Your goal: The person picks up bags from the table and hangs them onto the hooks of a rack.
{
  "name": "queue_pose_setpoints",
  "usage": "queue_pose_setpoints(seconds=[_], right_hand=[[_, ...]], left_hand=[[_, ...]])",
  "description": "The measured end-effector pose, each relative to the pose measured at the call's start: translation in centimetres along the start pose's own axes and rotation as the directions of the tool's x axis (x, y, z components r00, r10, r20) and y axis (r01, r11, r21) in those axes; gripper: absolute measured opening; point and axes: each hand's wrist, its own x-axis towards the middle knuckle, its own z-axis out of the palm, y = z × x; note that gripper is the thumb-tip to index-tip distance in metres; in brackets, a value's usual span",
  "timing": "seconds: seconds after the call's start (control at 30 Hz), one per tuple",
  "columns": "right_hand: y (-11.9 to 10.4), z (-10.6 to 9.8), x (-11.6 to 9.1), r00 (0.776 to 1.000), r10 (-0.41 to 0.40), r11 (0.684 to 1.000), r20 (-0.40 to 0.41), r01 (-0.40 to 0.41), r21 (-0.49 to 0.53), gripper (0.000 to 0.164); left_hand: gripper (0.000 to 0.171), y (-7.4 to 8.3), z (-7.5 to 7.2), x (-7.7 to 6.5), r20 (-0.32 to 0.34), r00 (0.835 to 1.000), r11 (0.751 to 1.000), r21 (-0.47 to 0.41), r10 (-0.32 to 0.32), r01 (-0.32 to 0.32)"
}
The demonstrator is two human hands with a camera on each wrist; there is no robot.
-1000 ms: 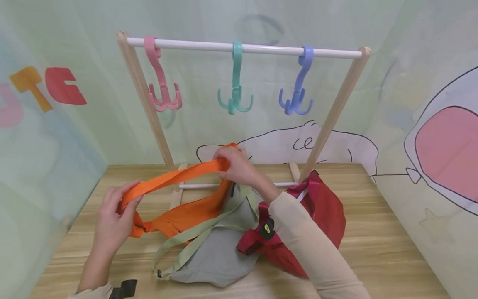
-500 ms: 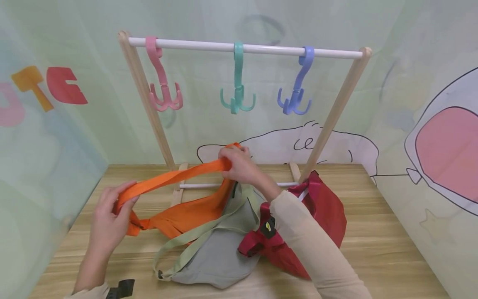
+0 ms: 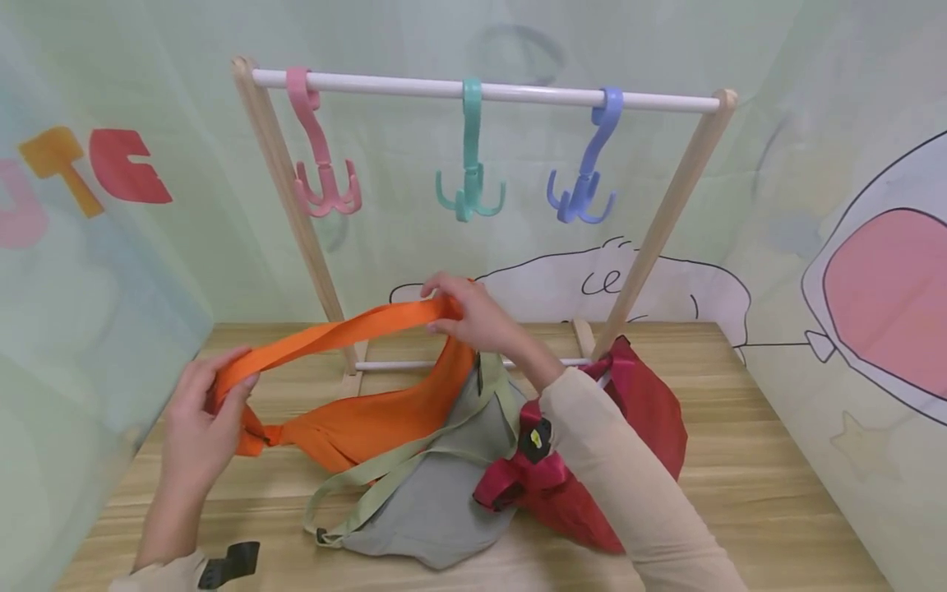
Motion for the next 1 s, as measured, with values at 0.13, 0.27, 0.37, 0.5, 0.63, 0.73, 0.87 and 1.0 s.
queue_pose_setpoints(seconds=[0.13, 0.27, 0.37, 0.5, 0.63, 0.73, 0.87, 1.0], right_hand=[[0.1, -0.2, 0.1, 0.993, -0.118, 0.991, -0.003, 0.118, 0.068, 0.025], [0.1, -0.3, 0.2, 0.994, -0.109, 0.991, 0.002, 0.108, 0.080, 0.018], [-0.1, -0.3, 0.2, 0.998, -0.058, 0.994, 0.006, 0.057, 0.090, 0.017], [-0.4, -0.4, 0.2, 0.999, -0.041, 0.993, -0.001, 0.041, 0.108, 0.016], [-0.6, -0.5, 0.3, 1.000, -0.028, 0.992, -0.003, 0.028, 0.125, 0.017], [-0.8, -0.6, 0.3, 1.000, -0.009, 0.992, 0.003, 0.009, 0.127, 0.017], [-1.2, -0.8, 0.3, 1.000, -0.002, 0.993, -0.001, 0.002, 0.121, 0.018], [-1.4, -0.9, 0.4, 1.000, -0.003, 0.992, 0.004, 0.003, 0.127, 0.021]], left_hand=[[0.034, -0.1, -0.2, 0.2, -0.004, 1.000, 1.000, 0.013, -0.018, 0.018], [0.035, -0.1, -0.3, 0.4, 0.000, 1.000, 1.000, 0.009, -0.022, 0.022], [0.035, -0.1, -0.3, 0.5, 0.002, 1.000, 1.000, -0.005, -0.015, 0.015], [0.037, 0.1, -0.5, 0.6, 0.011, 0.999, 0.998, -0.048, -0.030, 0.031], [0.034, 0.3, -0.4, 0.7, 0.008, 0.999, 0.996, -0.084, -0.035, 0.035], [0.032, 0.4, -0.3, 0.8, 0.005, 1.000, 0.996, -0.091, -0.009, 0.009], [0.032, 0.6, -0.1, 0.9, -0.002, 1.000, 0.996, -0.085, 0.031, -0.031], [0.032, 0.9, 0.1, 1.1, -0.025, 1.000, 0.996, -0.083, 0.019, -0.021]])
